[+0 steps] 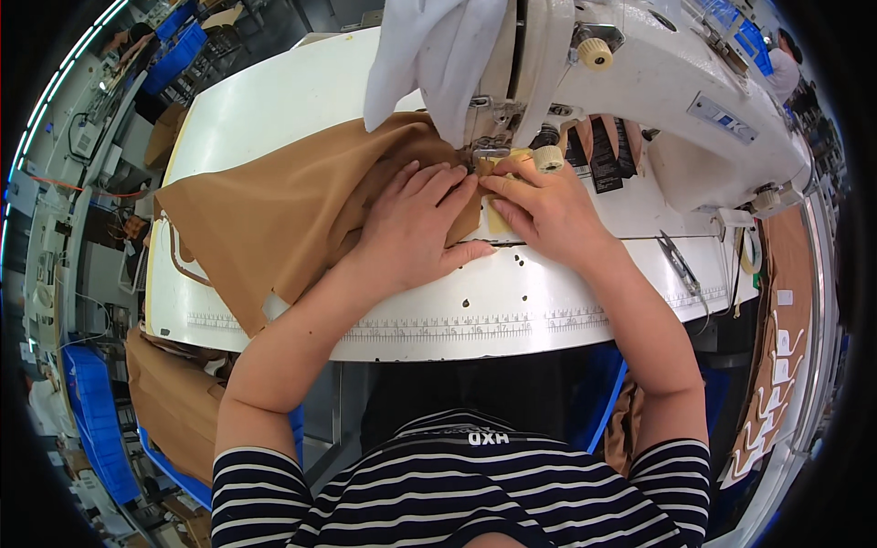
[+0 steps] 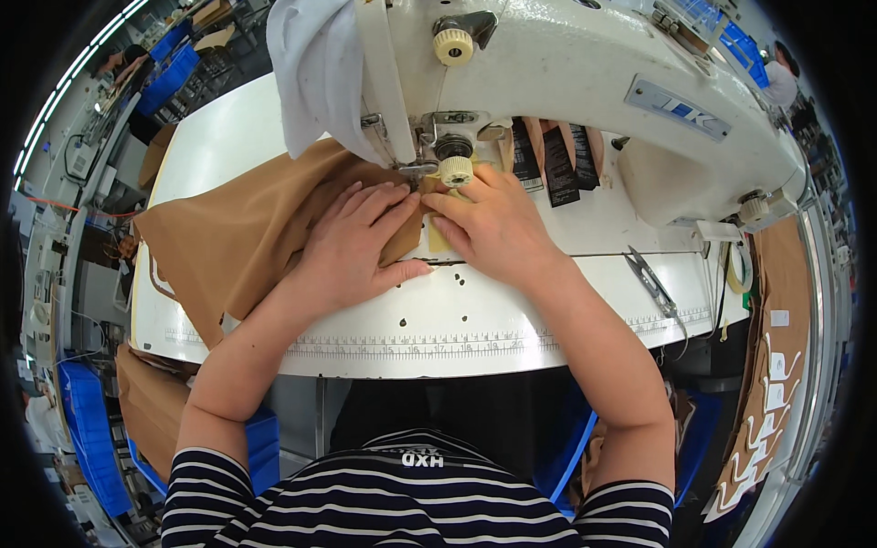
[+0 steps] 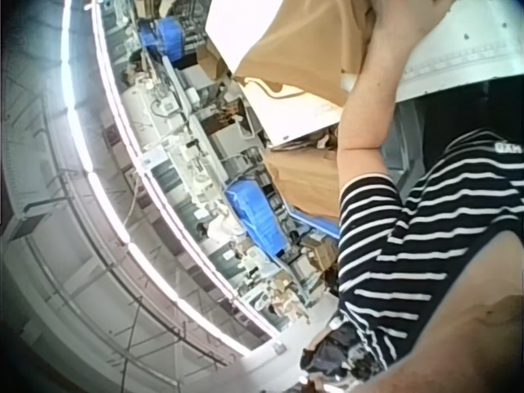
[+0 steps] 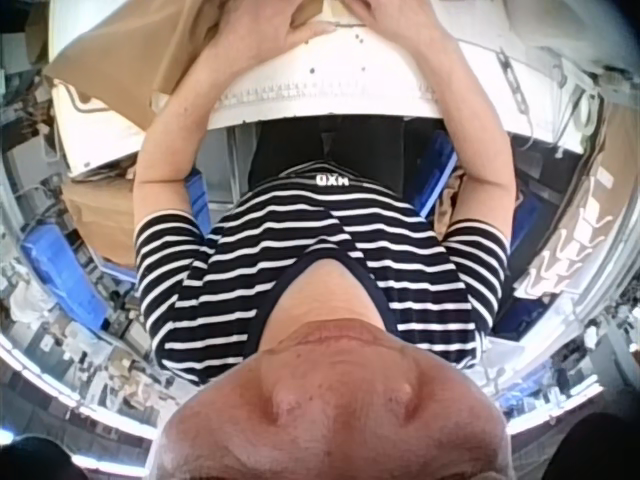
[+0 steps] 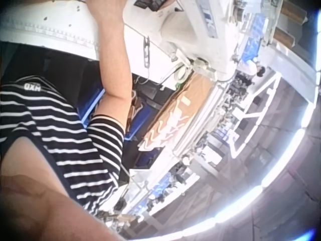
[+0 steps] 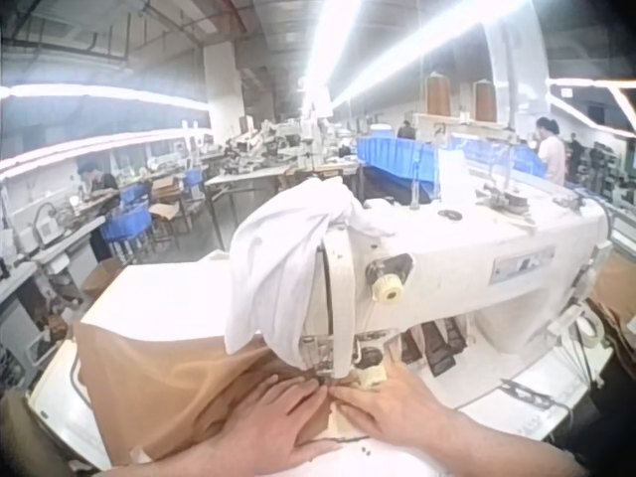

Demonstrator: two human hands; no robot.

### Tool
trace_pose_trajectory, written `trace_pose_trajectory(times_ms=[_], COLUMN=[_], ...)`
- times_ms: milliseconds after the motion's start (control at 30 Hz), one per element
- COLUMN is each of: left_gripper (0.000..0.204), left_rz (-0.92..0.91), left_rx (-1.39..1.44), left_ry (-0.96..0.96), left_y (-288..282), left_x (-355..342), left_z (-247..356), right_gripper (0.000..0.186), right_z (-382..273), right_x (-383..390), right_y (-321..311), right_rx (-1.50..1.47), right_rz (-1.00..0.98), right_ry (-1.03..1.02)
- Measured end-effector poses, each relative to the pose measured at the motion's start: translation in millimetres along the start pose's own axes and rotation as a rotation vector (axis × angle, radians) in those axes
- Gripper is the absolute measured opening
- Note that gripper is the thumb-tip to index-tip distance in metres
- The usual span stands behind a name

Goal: The person sews brown fabric pieces together using an industrial sewing machine.

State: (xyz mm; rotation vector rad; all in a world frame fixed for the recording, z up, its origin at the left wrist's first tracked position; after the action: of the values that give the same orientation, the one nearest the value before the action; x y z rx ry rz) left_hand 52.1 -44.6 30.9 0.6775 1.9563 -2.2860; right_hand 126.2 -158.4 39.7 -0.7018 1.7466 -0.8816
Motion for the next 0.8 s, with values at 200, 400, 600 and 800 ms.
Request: trace_pose_trajectory(times_ms=[200, 400, 600, 800], left_gripper=[0.073, 0.049, 0.03, 0.015], left_rz=[0.014, 0.006, 0.031, 0.233], left_rx=[-0.024, 0.074, 0.058, -0.059], left_ry=[-0.007, 0.007, 0.086, 0.185], left_y=[-1, -15, -17, -18], left_x=[-1, 3, 7, 5], left_z=[0, 8, 14, 20], right_gripper=[0.029, 0.029, 0.021, 0.026], right_z=[2, 7, -4, -2], right_x=[-3, 1, 2, 1], right_y=[0, -3, -8, -8], right_rx=[0.012, -0.016, -0.243, -0.227], right_rz=[0.031, 0.01, -0.033, -0.001], right_ry=[0.012, 0.008, -0.072, -0.002])
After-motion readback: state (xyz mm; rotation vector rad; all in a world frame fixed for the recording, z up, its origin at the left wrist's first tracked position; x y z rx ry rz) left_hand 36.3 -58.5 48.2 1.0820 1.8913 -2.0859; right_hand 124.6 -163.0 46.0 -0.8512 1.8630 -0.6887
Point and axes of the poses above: each hand's wrist, its own x-axis away from the middle knuckle, its own y-axis out of the palm, z = x × y, the point moved 8 cm from there along -x, towards the middle knuckle, and after that the axes turned 2 degrees about -x, right-handed, at the moved point
